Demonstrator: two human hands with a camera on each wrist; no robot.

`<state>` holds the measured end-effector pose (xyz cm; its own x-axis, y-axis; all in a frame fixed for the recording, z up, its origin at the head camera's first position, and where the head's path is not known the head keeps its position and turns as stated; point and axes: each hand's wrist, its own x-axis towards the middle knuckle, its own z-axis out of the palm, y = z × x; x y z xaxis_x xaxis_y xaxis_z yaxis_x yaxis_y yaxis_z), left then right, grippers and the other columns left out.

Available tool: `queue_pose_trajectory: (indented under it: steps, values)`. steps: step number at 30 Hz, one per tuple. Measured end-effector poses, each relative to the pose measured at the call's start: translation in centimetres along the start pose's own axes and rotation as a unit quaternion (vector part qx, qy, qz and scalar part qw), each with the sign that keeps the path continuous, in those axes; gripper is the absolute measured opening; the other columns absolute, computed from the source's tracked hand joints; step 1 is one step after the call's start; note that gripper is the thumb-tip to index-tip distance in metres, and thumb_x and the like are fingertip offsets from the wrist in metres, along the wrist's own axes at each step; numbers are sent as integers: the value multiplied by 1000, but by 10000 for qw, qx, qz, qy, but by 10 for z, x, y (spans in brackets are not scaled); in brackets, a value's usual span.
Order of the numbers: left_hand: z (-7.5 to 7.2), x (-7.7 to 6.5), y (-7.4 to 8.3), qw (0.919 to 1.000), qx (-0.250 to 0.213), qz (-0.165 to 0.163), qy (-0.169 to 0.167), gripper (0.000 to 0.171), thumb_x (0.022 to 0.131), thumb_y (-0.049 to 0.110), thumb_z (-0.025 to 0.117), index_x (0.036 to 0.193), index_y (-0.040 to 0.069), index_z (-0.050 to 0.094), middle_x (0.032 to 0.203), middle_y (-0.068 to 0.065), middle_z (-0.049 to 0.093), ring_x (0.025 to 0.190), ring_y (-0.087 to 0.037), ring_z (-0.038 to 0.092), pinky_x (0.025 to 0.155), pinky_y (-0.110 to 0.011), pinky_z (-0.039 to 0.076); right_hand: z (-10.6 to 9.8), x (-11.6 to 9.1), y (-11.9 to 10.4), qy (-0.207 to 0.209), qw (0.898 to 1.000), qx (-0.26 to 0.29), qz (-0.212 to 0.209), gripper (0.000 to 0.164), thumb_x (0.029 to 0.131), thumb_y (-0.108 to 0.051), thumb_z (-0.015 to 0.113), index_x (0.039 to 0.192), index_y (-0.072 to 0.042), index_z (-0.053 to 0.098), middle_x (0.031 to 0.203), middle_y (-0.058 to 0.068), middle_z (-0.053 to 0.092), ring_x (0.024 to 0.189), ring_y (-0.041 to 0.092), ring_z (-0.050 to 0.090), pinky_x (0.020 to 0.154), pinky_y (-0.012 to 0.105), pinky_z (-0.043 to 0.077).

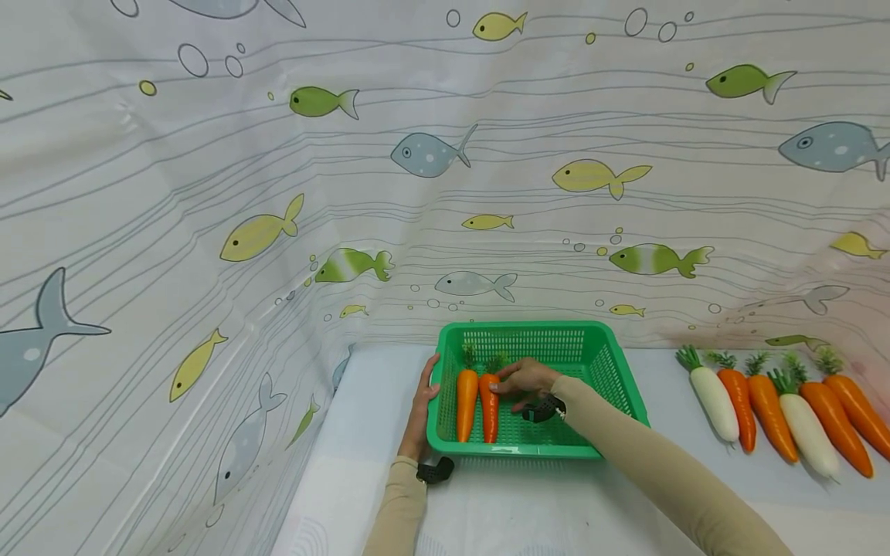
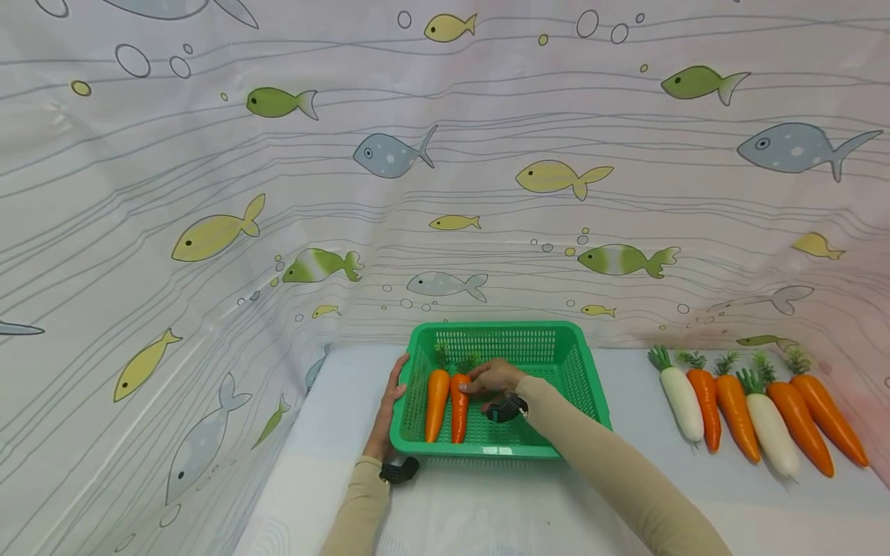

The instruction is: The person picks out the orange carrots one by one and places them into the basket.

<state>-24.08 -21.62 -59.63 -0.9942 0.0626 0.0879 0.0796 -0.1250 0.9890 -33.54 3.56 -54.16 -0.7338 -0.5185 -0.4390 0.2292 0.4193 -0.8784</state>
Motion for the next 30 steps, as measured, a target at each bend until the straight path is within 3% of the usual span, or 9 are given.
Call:
queue_pose_trajectory:
  steps: [17,25,30]
  values:
    - [1,3,0,9999,-101,17,-40,59,110,32,31,167,44,23,179,1,11,160,-36,23,123,-58,26,-10,-9,-1,445,9971,-598,119,59,97,-37,78,141,1,65,135,21,69,114,34,70,84,44,63]
    - [0,1,2,10000,-66,28,7,59,110,34,30,167,44,23,179,0,12,159,-39,26,122,-59,28,-25,-28,-5,403,9940,-1018,-28,58,97,-43,77,134,1,71,125,17,72,105,29,71,83,44,63]
    - [0,-2,0,9999,-92,-101,-10,58,110,36,31,167,46,23,179,0,11,159,-39,25,123,-62,27,-42,-45,-4,254,9935,-1109,-39,62,99,-45,73,138,3,67,126,19,72,109,34,72,85,47,63]
